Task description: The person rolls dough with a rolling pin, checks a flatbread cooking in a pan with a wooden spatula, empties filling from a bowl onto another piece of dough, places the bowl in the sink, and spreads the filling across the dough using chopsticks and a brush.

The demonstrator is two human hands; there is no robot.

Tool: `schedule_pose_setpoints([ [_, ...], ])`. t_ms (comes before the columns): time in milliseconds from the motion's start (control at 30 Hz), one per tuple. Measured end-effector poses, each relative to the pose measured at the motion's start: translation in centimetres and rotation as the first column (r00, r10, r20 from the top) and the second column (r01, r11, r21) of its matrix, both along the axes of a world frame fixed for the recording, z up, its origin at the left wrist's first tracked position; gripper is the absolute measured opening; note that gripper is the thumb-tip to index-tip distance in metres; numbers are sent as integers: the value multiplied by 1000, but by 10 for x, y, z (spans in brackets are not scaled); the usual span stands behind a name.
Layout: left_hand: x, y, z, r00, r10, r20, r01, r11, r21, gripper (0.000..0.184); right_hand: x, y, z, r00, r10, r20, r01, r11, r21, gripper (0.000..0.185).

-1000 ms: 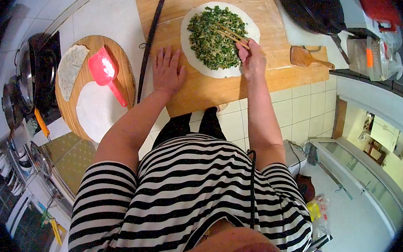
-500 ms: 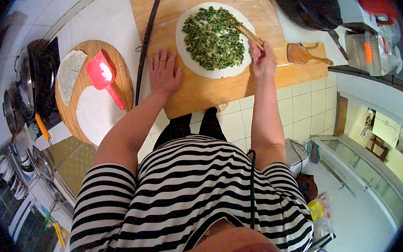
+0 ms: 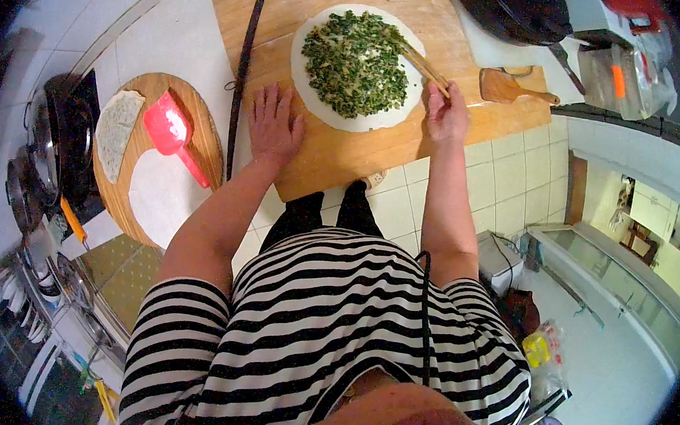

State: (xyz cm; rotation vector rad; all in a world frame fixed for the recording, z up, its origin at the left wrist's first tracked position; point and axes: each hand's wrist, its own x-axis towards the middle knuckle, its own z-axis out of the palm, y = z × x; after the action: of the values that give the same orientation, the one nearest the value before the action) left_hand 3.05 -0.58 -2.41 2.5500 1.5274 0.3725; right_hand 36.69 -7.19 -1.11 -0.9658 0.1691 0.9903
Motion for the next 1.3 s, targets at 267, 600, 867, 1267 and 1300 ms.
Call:
schedule_pose_setpoints([
  [267, -3, 2, -7, 1000, -25, -13, 25, 999, 43, 57, -34, 7, 1, 988, 85, 125, -89, 996, 28, 26],
  [600, -2, 1, -8, 1000, -21, 1, 21, 998, 67, 58, -18, -37, 15, 987, 99, 124, -96, 995, -34, 28],
  [867, -5, 4, -16, 999, -42, -6, 42, 993, 108, 58, -33, -7, 0, 966, 210, 150, -206, 978, -40, 27],
  [1267, -3, 3, -11, 1000, -28, -11, 29, 997, 73, 57, -34, 1, 13, 995, 62, 75, -63, 998, 13, 23],
  [1300, -3, 3, -12, 1000, -31, -2, 31, 996, 82, 57, -37, 7, 13, 993, 81, 81, -84, 996, 23, 20],
])
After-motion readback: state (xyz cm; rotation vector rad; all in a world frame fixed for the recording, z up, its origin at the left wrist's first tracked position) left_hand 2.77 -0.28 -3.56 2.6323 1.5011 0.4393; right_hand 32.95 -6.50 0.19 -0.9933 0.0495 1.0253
